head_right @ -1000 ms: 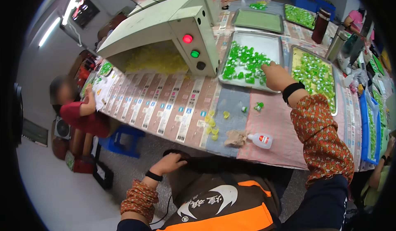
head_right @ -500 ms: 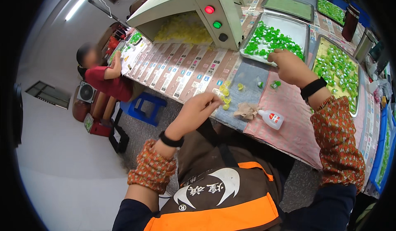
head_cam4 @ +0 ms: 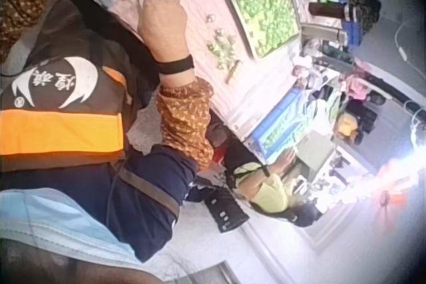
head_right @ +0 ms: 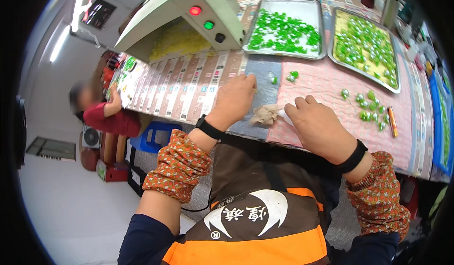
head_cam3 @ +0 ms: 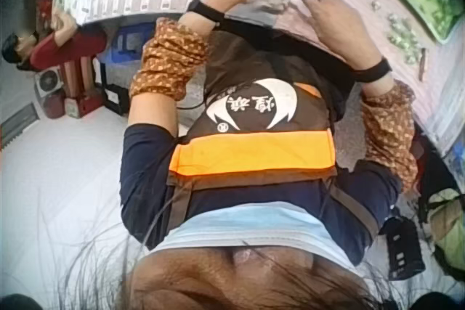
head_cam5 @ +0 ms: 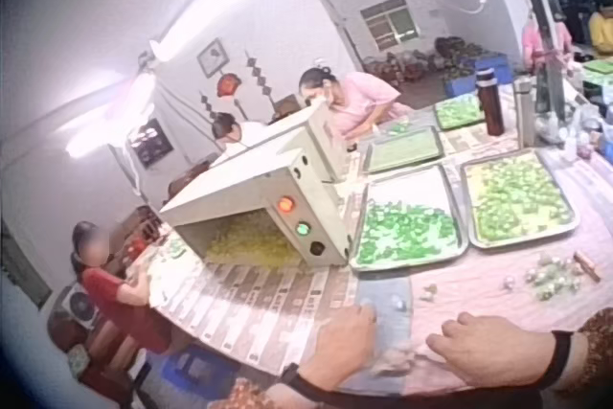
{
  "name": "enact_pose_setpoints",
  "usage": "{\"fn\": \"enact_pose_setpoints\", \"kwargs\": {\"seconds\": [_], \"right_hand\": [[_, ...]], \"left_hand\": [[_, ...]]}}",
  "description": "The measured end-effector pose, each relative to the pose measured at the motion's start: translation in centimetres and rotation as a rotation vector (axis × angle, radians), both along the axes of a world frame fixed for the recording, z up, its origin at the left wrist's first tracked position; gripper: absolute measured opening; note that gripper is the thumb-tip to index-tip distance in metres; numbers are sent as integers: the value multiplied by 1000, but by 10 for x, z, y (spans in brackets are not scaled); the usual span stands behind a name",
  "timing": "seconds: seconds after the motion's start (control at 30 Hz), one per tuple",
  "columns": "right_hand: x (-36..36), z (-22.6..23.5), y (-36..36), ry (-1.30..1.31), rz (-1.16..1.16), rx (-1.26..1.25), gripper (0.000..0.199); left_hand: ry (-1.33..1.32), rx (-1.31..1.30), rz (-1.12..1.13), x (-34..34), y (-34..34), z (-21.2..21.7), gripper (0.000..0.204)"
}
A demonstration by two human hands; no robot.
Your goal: Applying adhesive and assembling eyes onto small green plastic toy components.
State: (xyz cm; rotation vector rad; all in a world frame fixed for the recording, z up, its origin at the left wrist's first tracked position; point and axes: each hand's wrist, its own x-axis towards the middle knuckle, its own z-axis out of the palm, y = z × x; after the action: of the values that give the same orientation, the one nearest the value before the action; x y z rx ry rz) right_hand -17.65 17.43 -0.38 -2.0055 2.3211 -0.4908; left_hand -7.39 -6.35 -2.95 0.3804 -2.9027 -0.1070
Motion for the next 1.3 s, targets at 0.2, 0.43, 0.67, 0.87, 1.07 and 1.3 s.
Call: {"fn": "enact_pose_setpoints", "kwargs": {"seconds": [0.2, 0.43, 0.67, 0.87, 1.07, 1.3], "right_hand": [[22, -20, -4, 43, -205, -88, 30], [22, -21, 5, -250, -441, -270, 33], [41, -6, 1, -926, -589, -315, 29], [30, -4, 3, -712, -527, -102, 31], [24, -3, 15, -704, -504, -44, 31], [6, 2, 45, -768, -512, -72, 29]], "left_hand": [[51, 412, -65, 2, -4, 16, 11], [41, 1485, -126, 36, 28, 28, 12], [92, 1792, -35, 52, 63, 12, 14], [251, 1525, -37, 47, 67, 9, 12], [128, 1316, -51, 29, 72, 8, 15], [69, 1385, 32, 23, 73, -6, 16]]}}
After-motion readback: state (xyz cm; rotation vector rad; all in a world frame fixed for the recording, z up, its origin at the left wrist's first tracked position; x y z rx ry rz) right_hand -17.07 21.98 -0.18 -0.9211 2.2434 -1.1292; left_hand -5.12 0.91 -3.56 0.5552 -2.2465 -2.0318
